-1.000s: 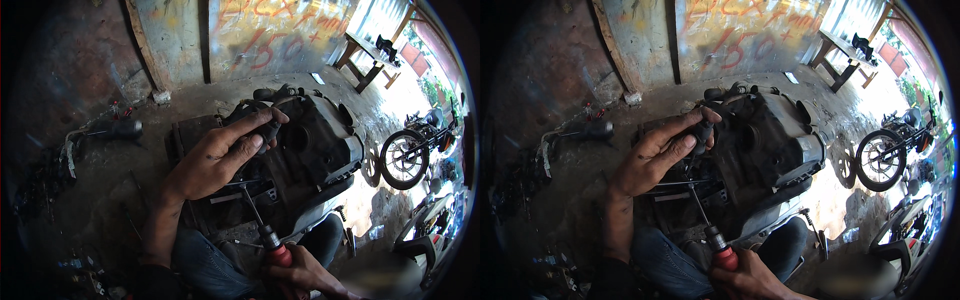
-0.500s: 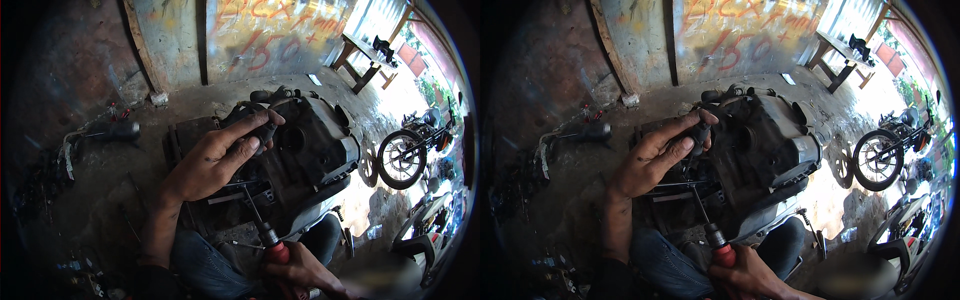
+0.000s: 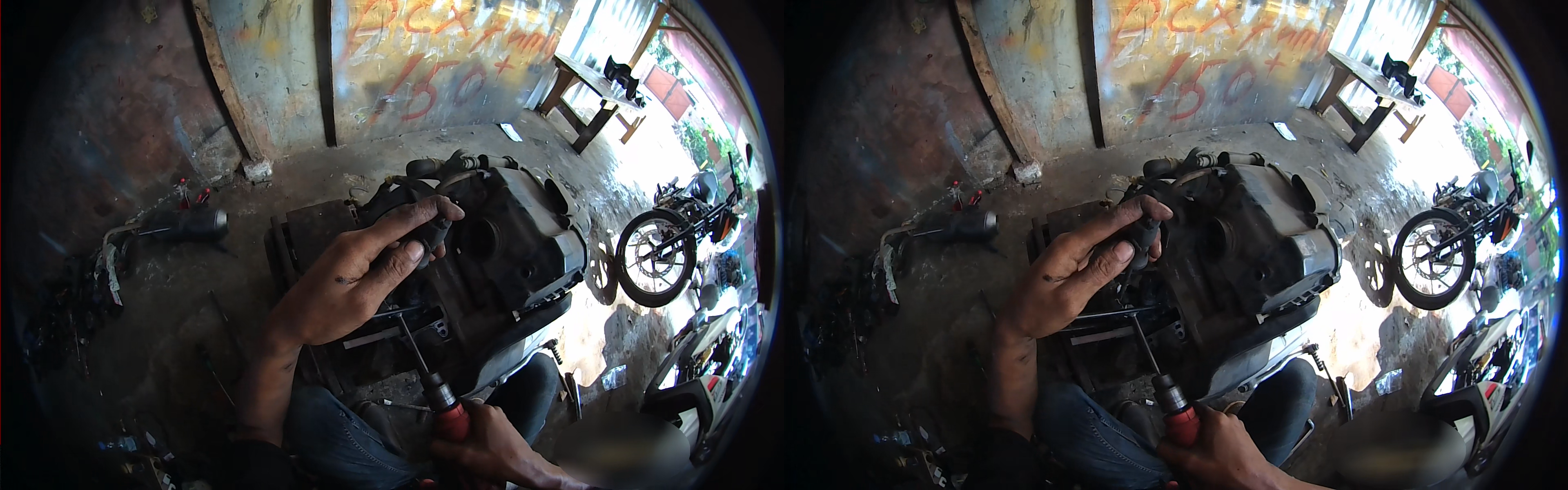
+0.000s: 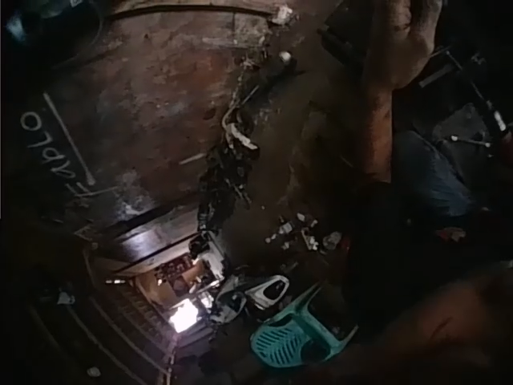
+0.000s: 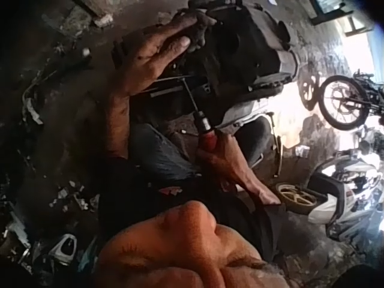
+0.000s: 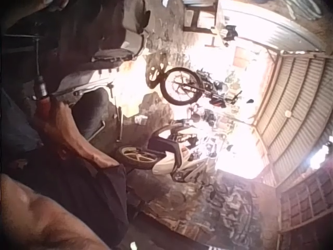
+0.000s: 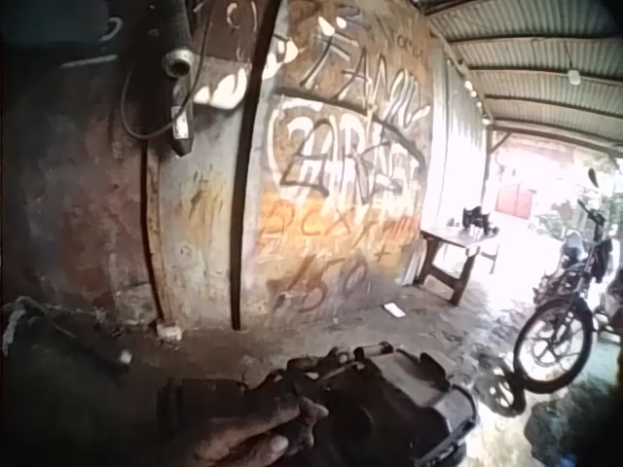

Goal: Repairing or assembling a motorcycle engine using a hammer, screwdriver, and electric drill.

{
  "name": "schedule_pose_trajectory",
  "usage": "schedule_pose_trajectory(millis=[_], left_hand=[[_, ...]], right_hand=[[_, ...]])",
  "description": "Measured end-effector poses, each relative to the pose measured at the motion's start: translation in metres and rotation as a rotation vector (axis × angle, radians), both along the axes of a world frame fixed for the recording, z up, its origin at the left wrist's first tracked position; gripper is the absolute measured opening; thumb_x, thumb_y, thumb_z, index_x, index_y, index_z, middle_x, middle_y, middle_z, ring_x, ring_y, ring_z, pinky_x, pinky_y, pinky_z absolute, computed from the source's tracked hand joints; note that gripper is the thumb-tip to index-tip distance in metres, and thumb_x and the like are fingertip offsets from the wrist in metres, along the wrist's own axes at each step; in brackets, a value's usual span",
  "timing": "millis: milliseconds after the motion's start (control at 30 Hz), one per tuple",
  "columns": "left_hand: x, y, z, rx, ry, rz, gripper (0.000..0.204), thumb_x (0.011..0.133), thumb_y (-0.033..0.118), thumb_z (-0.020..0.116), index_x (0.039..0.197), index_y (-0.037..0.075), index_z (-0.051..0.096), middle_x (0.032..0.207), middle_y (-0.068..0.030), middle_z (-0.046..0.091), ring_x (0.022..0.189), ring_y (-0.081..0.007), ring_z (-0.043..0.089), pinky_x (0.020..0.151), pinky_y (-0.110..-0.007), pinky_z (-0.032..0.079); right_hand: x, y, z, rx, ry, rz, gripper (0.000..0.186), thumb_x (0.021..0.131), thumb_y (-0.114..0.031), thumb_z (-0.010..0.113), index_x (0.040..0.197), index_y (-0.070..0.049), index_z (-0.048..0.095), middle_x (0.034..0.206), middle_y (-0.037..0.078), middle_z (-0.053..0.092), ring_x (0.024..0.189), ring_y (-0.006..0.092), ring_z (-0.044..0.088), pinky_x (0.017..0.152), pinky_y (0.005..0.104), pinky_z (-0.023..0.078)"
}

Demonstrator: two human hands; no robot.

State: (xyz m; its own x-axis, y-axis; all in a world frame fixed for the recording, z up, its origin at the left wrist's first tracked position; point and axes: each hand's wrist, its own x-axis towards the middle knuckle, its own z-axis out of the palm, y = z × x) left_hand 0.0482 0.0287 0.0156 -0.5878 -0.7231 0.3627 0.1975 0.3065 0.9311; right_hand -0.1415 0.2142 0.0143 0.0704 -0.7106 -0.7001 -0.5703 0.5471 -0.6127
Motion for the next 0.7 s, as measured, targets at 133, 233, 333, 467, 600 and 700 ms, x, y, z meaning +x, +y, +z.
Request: schedule_pose_trajectory(millis=[133,233,333,467,600,700], left_hand=[[0.002,-0.003,0.000,-0.026,-0.031,-0.041,0.041,0.105,0.010,0.047,0.145,0.000,0.047,0.120,-0.0072,0.060,0.114,-0.0132,0.056,0.104,-0.030,0.041],[0.003,-0.001,0.000,0.010,-0.065,-0.031,0.041,0.105,0.010,0.048,0.145,0.000,0.047,0.120,-0.0071,0.060,0.114,-0.0128,0.055,0.104,-0.030,0.040],[0.002,-0.001,0.000,-0.001,-0.017,-0.011,0.041,0.105,0.011,0.048,0.145,0.000,0.047,0.118,-0.0072,0.060,0.114,-0.0122,0.055,0.104,-0.029,0.040],[0.004,-0.005,-0.001,-0.057,-0.067,-0.034,0.043,0.105,0.010,0.048,0.146,0.000,0.045,0.129,-0.0069,0.058,0.115,-0.0133,0.056,0.104,-0.030,0.041],[0.003,-0.002,-0.003,-0.011,0.017,-0.042,0.044,0.105,0.010,0.047,0.148,0.000,0.043,0.137,-0.0052,0.055,0.116,-0.0140,0.056,0.104,-0.030,0.042],[0.003,-0.001,-0.003,-0.036,-0.018,-0.025,0.044,0.106,0.010,0.047,0.148,0.001,0.043,0.136,-0.0053,0.055,0.115,-0.0136,0.057,0.104,-0.030,0.042]], right_hand=[[0.005,-0.002,0.002,-0.035,0.076,0.029,0.048,0.076,-0.029,0.081,0.109,0.003,0.065,0.091,0.017,0.073,0.084,0.0233,0.072,0.081,0.0378,0.057],[0.008,-0.001,0.005,-0.027,0.085,0.016,0.050,0.074,-0.031,0.082,0.107,0.002,0.066,0.089,0.017,0.073,0.082,0.0245,0.073,0.079,0.0385,0.058],[0.008,0.001,0.002,-0.030,0.117,0.006,0.051,0.074,-0.033,0.083,0.107,0.002,0.065,0.088,0.016,0.074,0.081,0.0249,0.074,0.078,0.0388,0.059],[0.008,0.001,-0.003,-0.103,0.142,0.056,0.051,0.074,-0.034,0.083,0.106,0.002,0.065,0.087,0.016,0.074,0.080,0.0260,0.074,0.078,0.0388,0.059],[0.013,0.001,0.003,-0.100,0.207,0.076,0.051,0.074,-0.034,0.083,0.105,0.002,0.064,0.084,0.017,0.074,0.078,0.0277,0.075,0.077,0.0389,0.060],[0.018,0.000,0.012,-0.064,0.201,0.029,0.052,0.074,-0.036,0.082,0.105,0.002,0.064,0.083,0.017,0.074,0.078,0.0289,0.075,0.076,0.0397,0.060]])
